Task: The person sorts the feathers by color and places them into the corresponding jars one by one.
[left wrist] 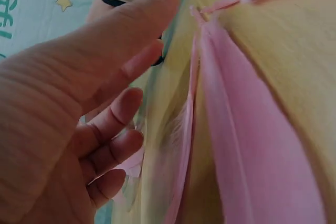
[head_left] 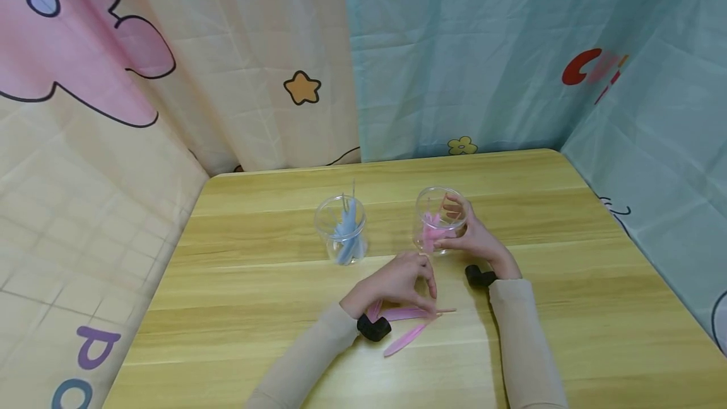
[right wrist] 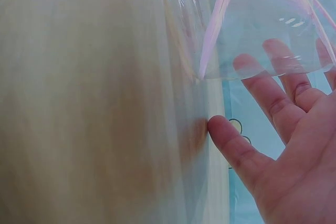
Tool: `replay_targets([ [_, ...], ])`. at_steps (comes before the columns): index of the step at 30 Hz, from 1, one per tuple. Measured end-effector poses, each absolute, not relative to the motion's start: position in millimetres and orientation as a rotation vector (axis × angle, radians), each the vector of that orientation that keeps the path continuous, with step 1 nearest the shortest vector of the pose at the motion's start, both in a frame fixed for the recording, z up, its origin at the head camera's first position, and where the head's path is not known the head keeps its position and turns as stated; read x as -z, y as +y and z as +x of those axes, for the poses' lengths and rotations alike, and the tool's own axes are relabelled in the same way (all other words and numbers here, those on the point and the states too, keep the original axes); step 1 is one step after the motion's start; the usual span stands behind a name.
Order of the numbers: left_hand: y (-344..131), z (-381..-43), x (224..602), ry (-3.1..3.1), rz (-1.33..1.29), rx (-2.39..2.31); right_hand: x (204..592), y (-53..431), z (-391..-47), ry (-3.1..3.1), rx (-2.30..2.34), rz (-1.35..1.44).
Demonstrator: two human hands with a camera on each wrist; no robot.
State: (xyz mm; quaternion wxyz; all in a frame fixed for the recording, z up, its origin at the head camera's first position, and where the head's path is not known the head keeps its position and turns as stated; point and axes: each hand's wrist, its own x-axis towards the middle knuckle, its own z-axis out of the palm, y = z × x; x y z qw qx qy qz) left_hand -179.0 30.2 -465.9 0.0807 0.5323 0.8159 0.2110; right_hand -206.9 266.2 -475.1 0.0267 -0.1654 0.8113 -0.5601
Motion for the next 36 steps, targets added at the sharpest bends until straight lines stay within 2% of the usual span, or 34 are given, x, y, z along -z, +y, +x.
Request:
replay_targets([
  [20, 33.1, -171.7, 469.8, 2.495, 1.622, -0.385, 475.1, 265.7, -206.5, 2.478, 1.777, -0.481],
  [36, 30.6, -180.3, 464.5, 2.373, 1.494, -0.876, 472.0, 264.7, -206.9, 2.452, 1.779, -0.476],
])
